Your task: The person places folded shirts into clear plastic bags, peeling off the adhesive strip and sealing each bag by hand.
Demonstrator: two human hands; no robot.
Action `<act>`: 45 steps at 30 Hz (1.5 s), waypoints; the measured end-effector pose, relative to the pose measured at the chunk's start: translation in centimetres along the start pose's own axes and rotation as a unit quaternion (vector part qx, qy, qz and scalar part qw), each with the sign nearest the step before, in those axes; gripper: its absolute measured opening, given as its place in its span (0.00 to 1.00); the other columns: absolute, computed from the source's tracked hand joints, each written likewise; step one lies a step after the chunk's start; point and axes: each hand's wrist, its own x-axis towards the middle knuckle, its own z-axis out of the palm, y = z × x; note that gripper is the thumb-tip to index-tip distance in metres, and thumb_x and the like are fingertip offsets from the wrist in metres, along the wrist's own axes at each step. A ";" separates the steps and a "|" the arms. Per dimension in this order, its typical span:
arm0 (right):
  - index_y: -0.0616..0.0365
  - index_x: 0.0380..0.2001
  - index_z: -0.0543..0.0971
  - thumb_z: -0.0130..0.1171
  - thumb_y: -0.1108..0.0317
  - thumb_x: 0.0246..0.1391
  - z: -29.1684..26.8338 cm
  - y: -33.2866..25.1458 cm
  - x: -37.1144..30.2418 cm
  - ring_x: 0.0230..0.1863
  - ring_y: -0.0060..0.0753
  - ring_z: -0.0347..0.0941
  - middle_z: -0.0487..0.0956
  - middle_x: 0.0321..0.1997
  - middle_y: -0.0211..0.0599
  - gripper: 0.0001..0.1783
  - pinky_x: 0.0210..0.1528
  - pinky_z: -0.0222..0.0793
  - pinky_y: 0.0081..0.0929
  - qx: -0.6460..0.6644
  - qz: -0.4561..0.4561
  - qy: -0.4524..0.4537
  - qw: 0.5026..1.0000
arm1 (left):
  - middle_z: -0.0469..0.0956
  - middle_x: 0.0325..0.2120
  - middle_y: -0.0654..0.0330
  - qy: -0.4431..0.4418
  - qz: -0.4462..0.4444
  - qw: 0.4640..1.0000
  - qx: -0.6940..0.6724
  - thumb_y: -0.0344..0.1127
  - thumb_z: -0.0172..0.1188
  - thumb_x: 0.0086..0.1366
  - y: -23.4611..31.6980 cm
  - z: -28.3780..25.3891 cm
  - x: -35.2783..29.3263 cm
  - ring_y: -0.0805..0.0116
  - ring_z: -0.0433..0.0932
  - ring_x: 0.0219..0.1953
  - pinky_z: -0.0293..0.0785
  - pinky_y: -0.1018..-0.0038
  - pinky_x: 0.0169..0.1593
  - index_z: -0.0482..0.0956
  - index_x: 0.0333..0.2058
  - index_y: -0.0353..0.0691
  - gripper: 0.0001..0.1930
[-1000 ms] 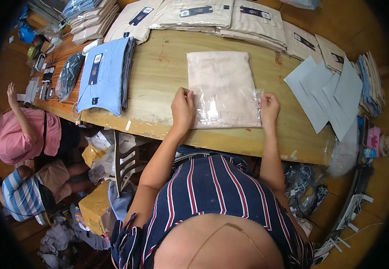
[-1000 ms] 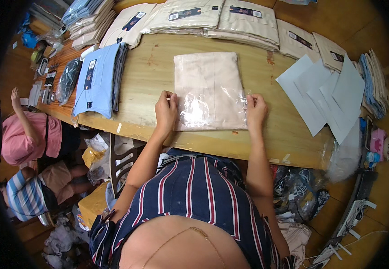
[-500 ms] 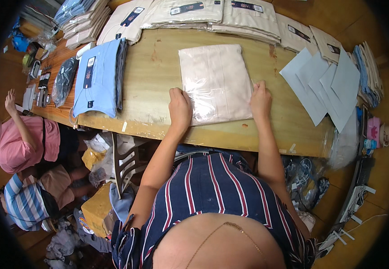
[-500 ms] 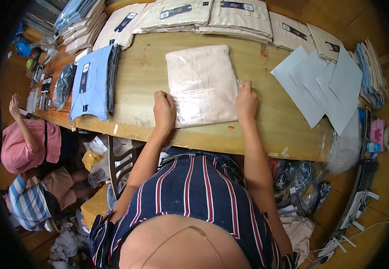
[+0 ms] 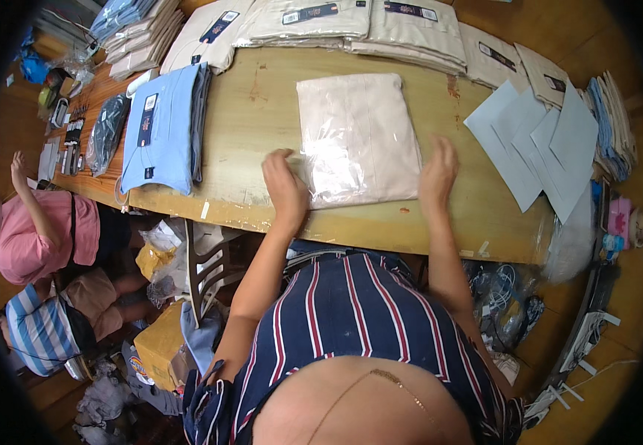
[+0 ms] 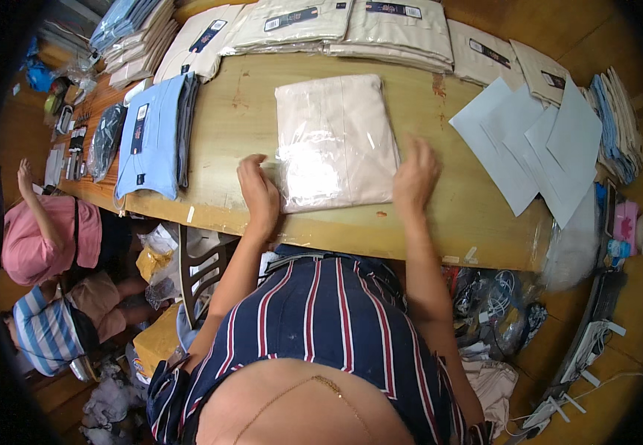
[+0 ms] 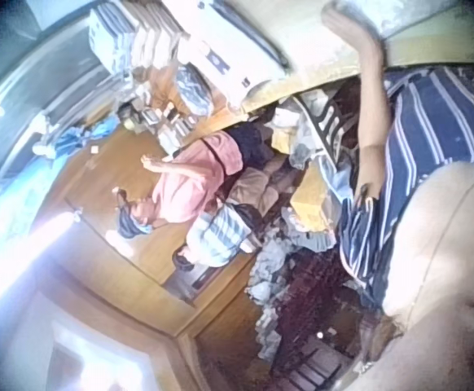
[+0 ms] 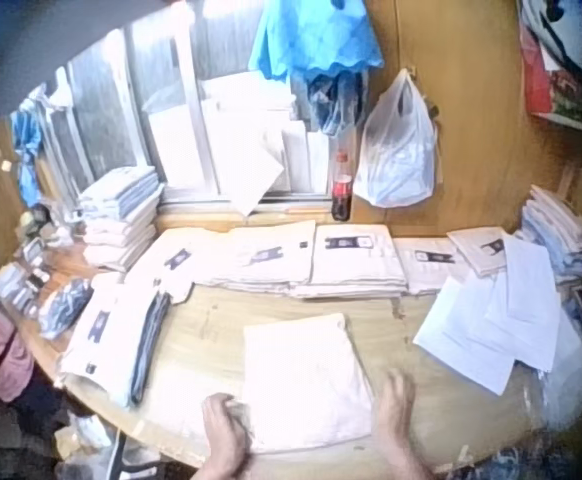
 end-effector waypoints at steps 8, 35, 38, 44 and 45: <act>0.56 0.53 0.57 0.45 0.54 0.46 1.2 -4.6 -2.4 0.59 0.42 0.47 0.52 0.59 0.45 0.32 0.56 0.43 0.44 -0.087 -0.043 -0.117 0.988 | 0.47 0.54 0.40 -0.125 0.109 0.976 0.139 0.45 0.47 0.55 2.5 2.1 -1.8 0.45 0.48 0.56 0.48 0.57 0.55 0.53 0.53 0.34 0.31; 0.61 0.34 0.71 0.53 0.69 0.47 -8.9 -5.3 4.8 0.25 0.40 0.72 0.74 0.23 0.41 0.11 0.30 0.66 0.26 0.241 0.030 0.106 0.964 | 0.70 0.11 0.58 0.162 0.169 0.964 -0.128 0.32 0.55 0.53 5.5 -6.4 6.8 0.65 0.70 0.12 0.63 0.76 0.17 0.70 0.26 0.37 0.05; 0.58 0.40 0.69 0.49 0.58 0.49 -4.4 -2.9 5.1 0.23 0.47 0.71 0.74 0.22 0.47 0.18 0.24 0.65 0.33 0.095 0.041 0.055 0.993 | 0.71 0.11 0.58 0.034 0.045 0.998 0.022 0.37 0.59 0.49 2.8 -2.9 7.3 0.61 0.69 0.12 0.64 0.74 0.17 0.70 0.34 0.37 0.14; 0.42 0.48 0.65 0.46 0.55 0.49 -1.0 -5.4 3.6 0.46 0.42 0.65 0.69 0.46 0.42 0.21 0.44 0.59 0.40 -0.014 0.055 0.006 0.998 | 0.62 0.48 0.48 -0.044 0.067 0.969 0.235 0.49 0.50 0.52 3.6 1.3 3.5 0.49 0.59 0.51 0.55 0.53 0.49 0.58 0.52 0.44 0.29; 0.40 0.50 0.63 0.45 0.54 0.49 -0.5 -7.2 3.4 0.53 0.42 0.56 0.62 0.52 0.39 0.22 0.48 0.52 0.45 -0.049 0.027 -0.018 0.998 | 0.55 0.52 0.50 -0.083 0.054 0.971 0.218 0.48 0.48 0.54 5.1 2.0 2.9 0.48 0.49 0.55 0.45 0.47 0.51 0.56 0.53 0.44 0.29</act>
